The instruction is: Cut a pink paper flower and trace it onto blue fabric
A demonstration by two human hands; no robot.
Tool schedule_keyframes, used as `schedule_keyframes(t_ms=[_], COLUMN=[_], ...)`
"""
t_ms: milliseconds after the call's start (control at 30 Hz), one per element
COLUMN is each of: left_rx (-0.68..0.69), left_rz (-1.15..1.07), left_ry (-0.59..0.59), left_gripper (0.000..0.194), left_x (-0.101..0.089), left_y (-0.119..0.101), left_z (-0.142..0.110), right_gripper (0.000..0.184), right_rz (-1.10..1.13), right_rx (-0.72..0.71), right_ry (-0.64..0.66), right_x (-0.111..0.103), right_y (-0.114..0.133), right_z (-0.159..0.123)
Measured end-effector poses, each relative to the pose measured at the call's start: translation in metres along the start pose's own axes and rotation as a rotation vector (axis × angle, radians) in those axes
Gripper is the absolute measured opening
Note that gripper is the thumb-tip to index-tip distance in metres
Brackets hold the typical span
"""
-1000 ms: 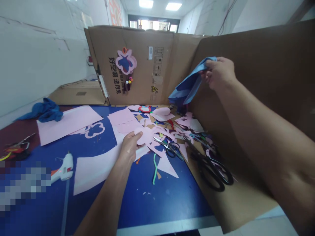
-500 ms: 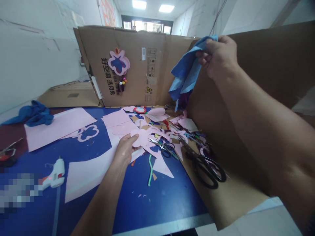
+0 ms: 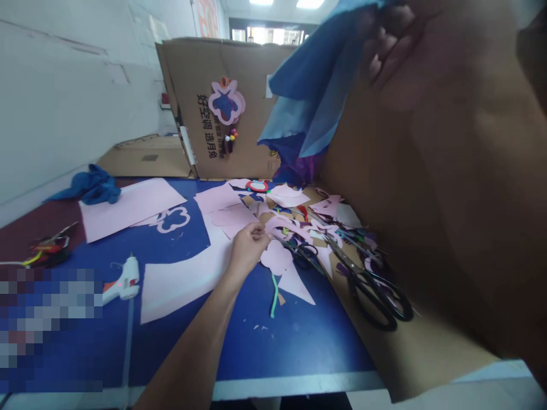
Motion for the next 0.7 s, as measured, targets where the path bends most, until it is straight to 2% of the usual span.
schedule_keyframes(t_ms=[67,133,267,333,433,500,600,700], left_rx=[0.035,0.012,-0.103,-0.099,-0.130,-0.198,-0.240,-0.249], left_rz=[-0.090,-0.207,-0.421,-0.511,-0.669,-0.768,-0.833,-0.808], left_ry=[-0.102,-0.152,-0.203,-0.213,-0.213,-0.241,-0.275,-0.255], left_gripper=[0.042,0.058,0.075,0.067,0.037,0.023,0.018,0.015], left_x=[-0.007,-0.012,-0.022,-0.027,-0.031,-0.034,-0.038,-0.040], left_y=[-0.005,-0.005,0.002,0.003,0.003,0.005,0.004,0.003], left_z=[0.003,0.006,0.011,0.014,0.019,0.022,0.025,0.026], right_gripper=[0.051,0.060,0.080,0.088,0.084,0.068,0.039,0.039], right_rz=[0.041,0.114,0.268,0.324,0.352,0.315,0.270,0.236], right_rx=[-0.014,-0.021,0.009,0.048,0.109,0.129,0.209,0.261], right_ry=[0.055,0.149,0.316,0.360,0.388,0.340,0.117,-0.016], right_x=[0.009,0.019,0.036,0.042,0.047,0.045,0.029,0.008], right_y=[0.000,-0.003,-0.011,-0.016,-0.024,-0.031,-0.054,-0.096], right_z=[-0.008,-0.013,-0.027,-0.036,-0.047,-0.046,-0.031,-0.011])
Point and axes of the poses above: each hand's wrist, its own z-axis towards the middle knuckle, its own x-axis out of the palm, y = z × x, the point moved 5 cm from there along z, towards the middle knuckle, and after that the axes turned 3 degrees about -y, right-handed, at the moved point
